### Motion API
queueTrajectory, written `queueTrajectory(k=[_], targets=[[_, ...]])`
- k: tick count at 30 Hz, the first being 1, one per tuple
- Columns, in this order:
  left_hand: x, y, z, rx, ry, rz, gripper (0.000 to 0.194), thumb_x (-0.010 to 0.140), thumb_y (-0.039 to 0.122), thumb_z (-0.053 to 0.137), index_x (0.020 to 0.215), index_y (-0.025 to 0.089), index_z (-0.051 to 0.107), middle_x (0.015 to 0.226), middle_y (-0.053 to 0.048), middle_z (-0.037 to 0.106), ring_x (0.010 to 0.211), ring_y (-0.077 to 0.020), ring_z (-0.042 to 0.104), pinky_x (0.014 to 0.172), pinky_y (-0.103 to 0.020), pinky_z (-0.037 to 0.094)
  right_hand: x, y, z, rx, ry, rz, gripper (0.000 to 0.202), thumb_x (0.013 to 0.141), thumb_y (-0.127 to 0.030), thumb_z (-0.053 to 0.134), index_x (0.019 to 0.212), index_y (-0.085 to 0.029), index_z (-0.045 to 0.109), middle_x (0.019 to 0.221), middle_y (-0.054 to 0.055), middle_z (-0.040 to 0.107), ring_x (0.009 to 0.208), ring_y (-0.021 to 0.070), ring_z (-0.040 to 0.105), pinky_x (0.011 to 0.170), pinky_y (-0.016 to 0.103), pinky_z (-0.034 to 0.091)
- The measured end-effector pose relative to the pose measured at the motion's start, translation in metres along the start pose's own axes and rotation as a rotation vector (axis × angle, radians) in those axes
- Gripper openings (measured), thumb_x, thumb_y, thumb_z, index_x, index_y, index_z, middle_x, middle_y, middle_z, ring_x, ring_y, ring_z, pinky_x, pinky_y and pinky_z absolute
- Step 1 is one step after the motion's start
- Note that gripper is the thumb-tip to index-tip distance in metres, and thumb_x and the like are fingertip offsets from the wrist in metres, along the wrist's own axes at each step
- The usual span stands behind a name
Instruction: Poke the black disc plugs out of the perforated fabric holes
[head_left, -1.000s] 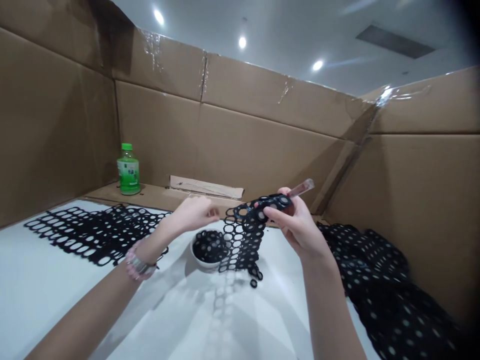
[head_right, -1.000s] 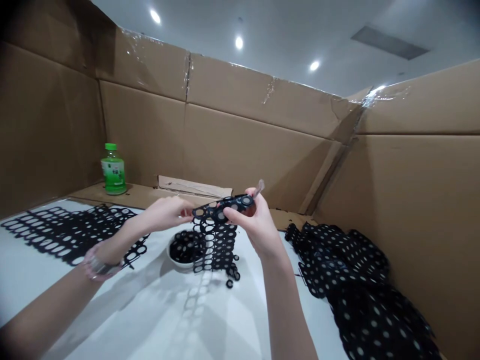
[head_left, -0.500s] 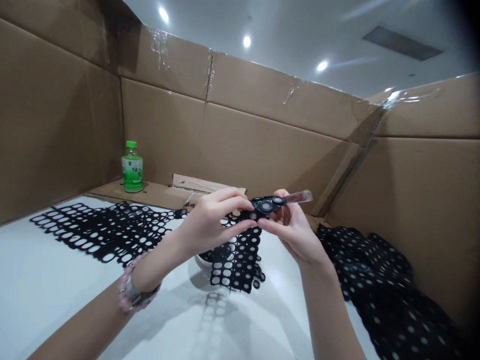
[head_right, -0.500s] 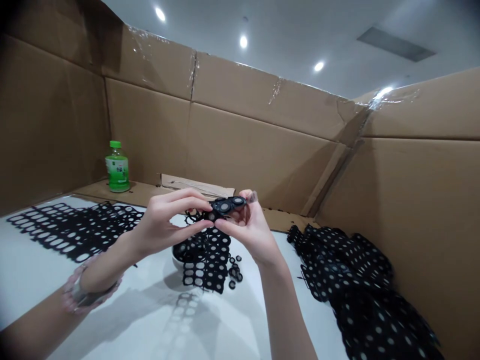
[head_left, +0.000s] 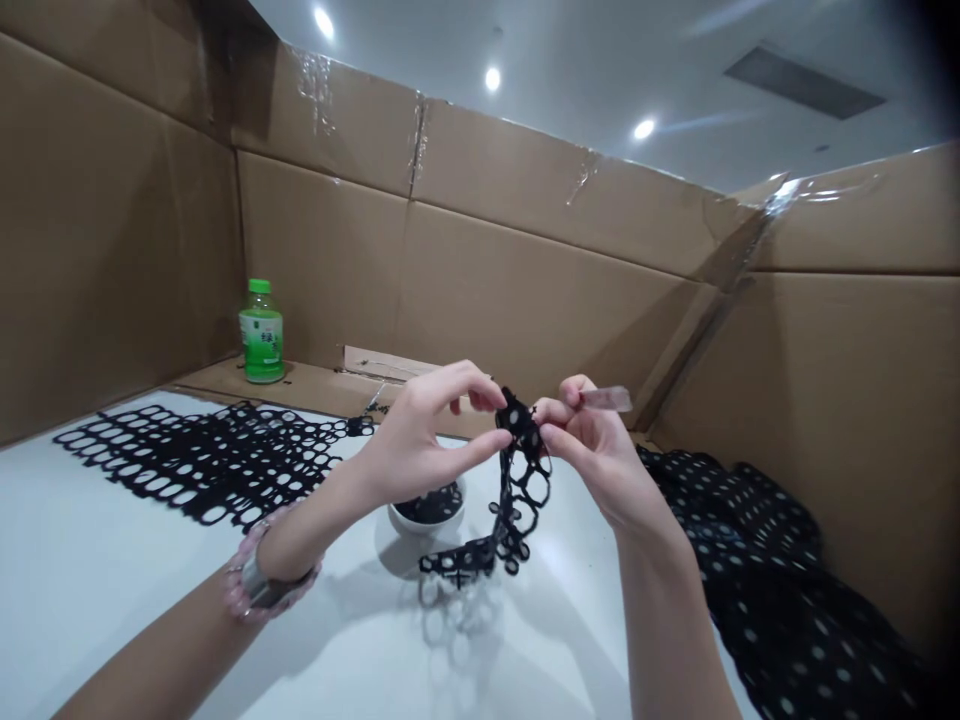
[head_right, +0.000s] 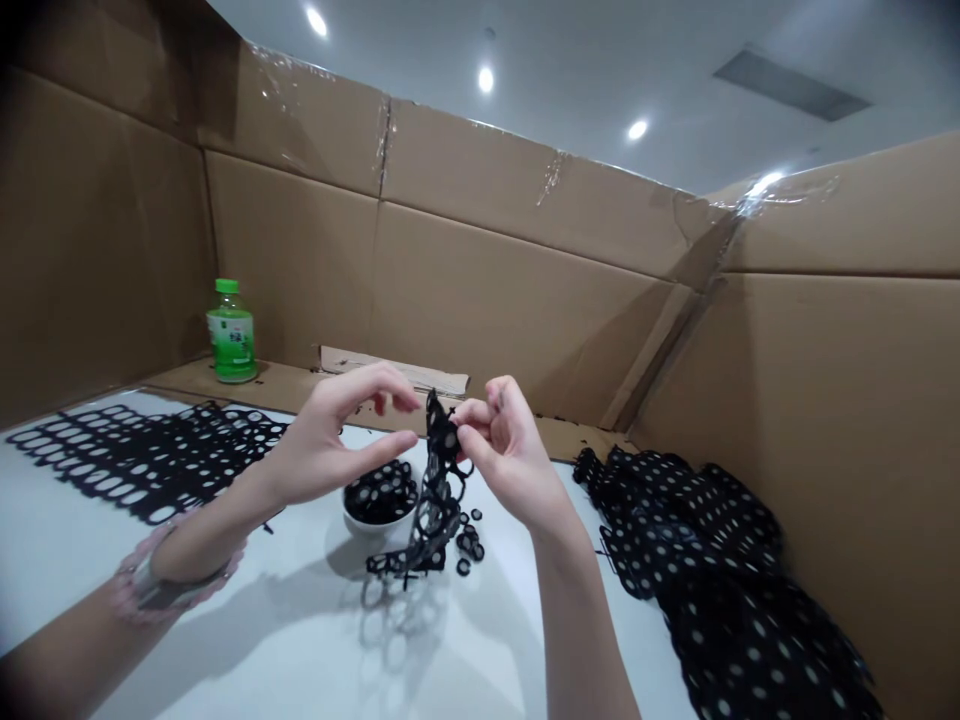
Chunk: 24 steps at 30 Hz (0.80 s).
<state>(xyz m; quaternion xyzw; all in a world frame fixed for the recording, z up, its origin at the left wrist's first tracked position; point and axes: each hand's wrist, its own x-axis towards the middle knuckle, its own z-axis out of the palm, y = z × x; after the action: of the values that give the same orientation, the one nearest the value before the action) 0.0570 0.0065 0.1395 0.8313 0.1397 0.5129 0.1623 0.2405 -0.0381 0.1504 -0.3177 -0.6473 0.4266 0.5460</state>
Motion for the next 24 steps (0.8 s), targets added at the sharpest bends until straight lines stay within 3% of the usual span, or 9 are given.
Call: queueTrajectory(k=[3, 5, 9, 14, 18, 21, 24], targets=[[0.001, -0.003, 0.004, -0.097, -0.123, -0.113, 0.025, 0.079, 0.025, 0.064, 0.102, 0.017, 0.060, 0.102, -0.006, 0.063, 0.095, -0.0177, 0.056, 0.081, -0.029, 0.043, -0.004, -0.003, 0.002, -0.060, -0.053, -0.015, 0.032, 0.081, -0.025, 0.066, 0.081, -0.024, 0.034, 0.076, -0.005, 0.059, 0.065, 0.0070, 0.050, 0.055, 0.019, 0.040], [0.001, -0.004, 0.006, -0.205, -0.205, -0.184, 0.017, 0.080, 0.028, 0.063, 0.092, 0.016, 0.062, 0.091, -0.004, 0.064, 0.088, -0.0169, 0.057, 0.079, -0.028, 0.043, -0.007, -0.006, 0.003, -0.069, -0.038, -0.021, 0.031, 0.083, -0.024, 0.064, 0.082, -0.024, 0.033, 0.074, -0.005, 0.061, 0.065, 0.0072, 0.051, 0.056, 0.019, 0.040], [0.000, -0.003, 0.012, -0.379, -0.071, -0.313, 0.019, 0.079, 0.030, 0.064, 0.068, 0.014, 0.061, 0.065, 0.001, 0.056, 0.065, -0.0121, 0.051, 0.061, -0.023, 0.039, -0.009, -0.010, 0.005, -0.018, 0.077, -0.033, 0.039, 0.078, -0.021, 0.069, 0.081, -0.025, 0.030, 0.074, -0.006, 0.062, 0.067, 0.0073, 0.055, 0.059, 0.018, 0.045], [-0.002, 0.003, 0.013, -0.613, 0.092, -0.427, 0.016, 0.075, 0.029, 0.068, 0.069, 0.015, 0.064, 0.066, 0.001, 0.060, 0.062, -0.0100, 0.052, 0.057, -0.019, 0.040, -0.008, -0.009, 0.013, -0.002, 0.102, -0.056, 0.044, 0.070, -0.011, 0.075, 0.078, -0.024, 0.034, 0.072, -0.009, 0.055, 0.062, 0.0037, 0.054, 0.056, 0.012, 0.047], [-0.002, 0.006, 0.011, -0.696, 0.089, -0.415, 0.013, 0.077, 0.027, 0.067, 0.072, 0.015, 0.067, 0.070, 0.001, 0.065, 0.067, -0.0103, 0.057, 0.064, -0.018, 0.043, -0.010, -0.007, 0.022, 0.041, 0.127, -0.130, 0.039, 0.076, -0.013, 0.069, 0.081, -0.026, 0.033, 0.078, -0.008, 0.057, 0.063, 0.0059, 0.059, 0.051, 0.015, 0.052], [-0.003, 0.005, 0.012, -0.750, 0.068, -0.448, 0.015, 0.076, 0.027, 0.068, 0.068, 0.015, 0.066, 0.068, 0.002, 0.064, 0.064, -0.0087, 0.056, 0.060, -0.016, 0.042, -0.012, -0.007, 0.026, 0.008, 0.180, -0.157, 0.038, 0.077, -0.013, 0.069, 0.081, -0.026, 0.033, 0.078, -0.008, 0.056, 0.056, 0.0042, 0.057, 0.041, 0.011, 0.048], [-0.003, 0.007, 0.012, -0.839, 0.048, -0.490, 0.016, 0.076, 0.029, 0.069, 0.069, 0.014, 0.067, 0.069, 0.001, 0.065, 0.065, -0.0089, 0.058, 0.060, -0.016, 0.042, -0.014, -0.008, 0.027, 0.011, 0.199, -0.159, 0.038, 0.077, -0.012, 0.069, 0.081, -0.026, 0.033, 0.080, -0.008, 0.056, 0.056, 0.0036, 0.058, 0.042, 0.010, 0.049]])
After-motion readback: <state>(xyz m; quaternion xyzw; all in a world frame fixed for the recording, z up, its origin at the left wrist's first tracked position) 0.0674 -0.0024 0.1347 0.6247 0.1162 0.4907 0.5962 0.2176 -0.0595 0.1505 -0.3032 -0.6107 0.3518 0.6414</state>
